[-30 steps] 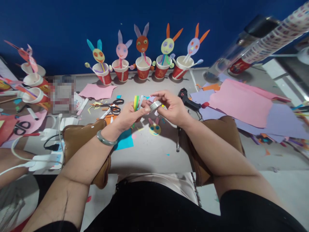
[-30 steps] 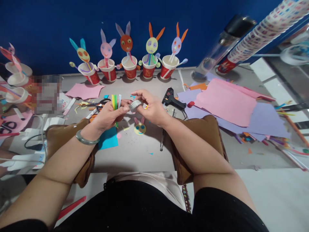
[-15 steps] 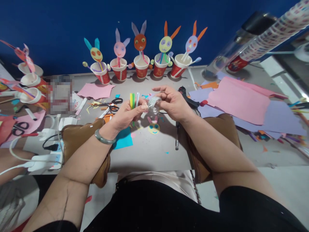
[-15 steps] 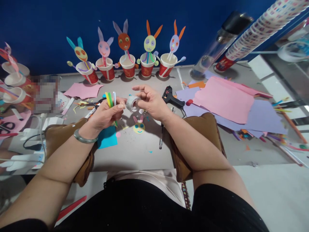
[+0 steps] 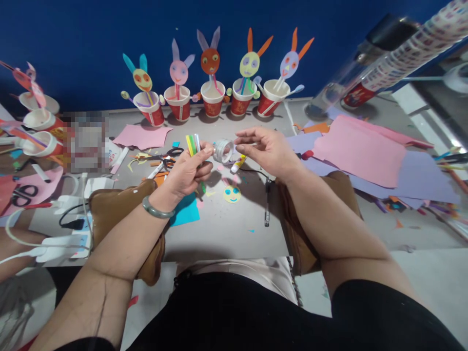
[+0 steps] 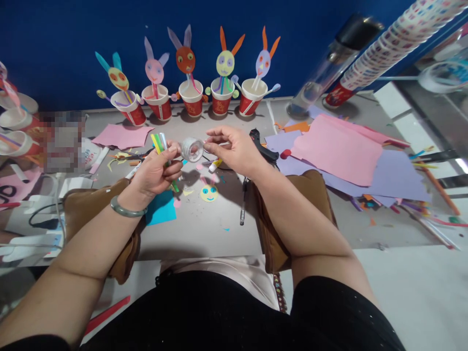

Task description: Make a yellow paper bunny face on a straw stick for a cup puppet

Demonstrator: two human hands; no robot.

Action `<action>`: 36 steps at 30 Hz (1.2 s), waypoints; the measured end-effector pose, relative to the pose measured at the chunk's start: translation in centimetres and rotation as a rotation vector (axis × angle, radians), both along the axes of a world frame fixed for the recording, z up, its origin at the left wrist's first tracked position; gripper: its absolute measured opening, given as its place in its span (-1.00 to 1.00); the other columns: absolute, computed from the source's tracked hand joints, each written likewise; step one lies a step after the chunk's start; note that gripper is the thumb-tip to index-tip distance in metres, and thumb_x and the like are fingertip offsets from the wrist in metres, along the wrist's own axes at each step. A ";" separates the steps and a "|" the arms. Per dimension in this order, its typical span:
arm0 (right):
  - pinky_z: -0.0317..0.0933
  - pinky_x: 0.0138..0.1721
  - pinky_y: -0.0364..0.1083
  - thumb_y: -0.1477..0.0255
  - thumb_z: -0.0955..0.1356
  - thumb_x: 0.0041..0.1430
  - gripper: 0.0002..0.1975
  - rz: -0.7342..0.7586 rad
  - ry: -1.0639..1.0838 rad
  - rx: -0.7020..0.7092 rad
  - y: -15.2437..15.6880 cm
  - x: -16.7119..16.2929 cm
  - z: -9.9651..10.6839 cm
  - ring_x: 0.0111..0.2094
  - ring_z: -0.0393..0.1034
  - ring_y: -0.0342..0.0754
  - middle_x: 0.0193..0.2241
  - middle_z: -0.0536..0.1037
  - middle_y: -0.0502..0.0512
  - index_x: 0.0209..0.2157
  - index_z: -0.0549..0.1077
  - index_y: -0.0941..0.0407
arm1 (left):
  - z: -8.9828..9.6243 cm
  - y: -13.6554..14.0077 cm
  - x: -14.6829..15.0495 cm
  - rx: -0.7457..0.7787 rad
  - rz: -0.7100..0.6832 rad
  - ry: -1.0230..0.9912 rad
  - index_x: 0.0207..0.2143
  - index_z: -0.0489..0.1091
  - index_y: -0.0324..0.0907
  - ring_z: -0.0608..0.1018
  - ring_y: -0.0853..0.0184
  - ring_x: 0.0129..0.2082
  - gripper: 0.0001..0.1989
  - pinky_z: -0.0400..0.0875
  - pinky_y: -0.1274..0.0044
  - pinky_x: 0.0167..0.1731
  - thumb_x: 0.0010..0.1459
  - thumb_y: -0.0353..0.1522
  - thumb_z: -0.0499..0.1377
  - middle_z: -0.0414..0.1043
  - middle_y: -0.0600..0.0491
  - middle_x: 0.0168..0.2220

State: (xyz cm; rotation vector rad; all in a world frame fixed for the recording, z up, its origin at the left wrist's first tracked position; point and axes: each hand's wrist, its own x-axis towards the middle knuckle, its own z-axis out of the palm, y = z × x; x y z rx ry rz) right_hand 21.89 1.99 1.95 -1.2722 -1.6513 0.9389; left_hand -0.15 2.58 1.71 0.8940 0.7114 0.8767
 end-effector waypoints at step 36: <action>0.09 -0.41 -0.09 0.40 0.40 0.18 -0.70 0.185 -0.990 -0.055 0.9 2.1 -1.3 -0.42 0.44 -0.06 -0.43 0.63 0.05 -0.04 0.60 0.05 | -1.2 0.9 0.3 0.043 0.296 0.104 -0.44 0.30 -0.12 0.04 0.63 -0.76 -0.77 -0.15 0.58 -0.75 0.09 -0.24 0.28 0.48 0.17 -0.49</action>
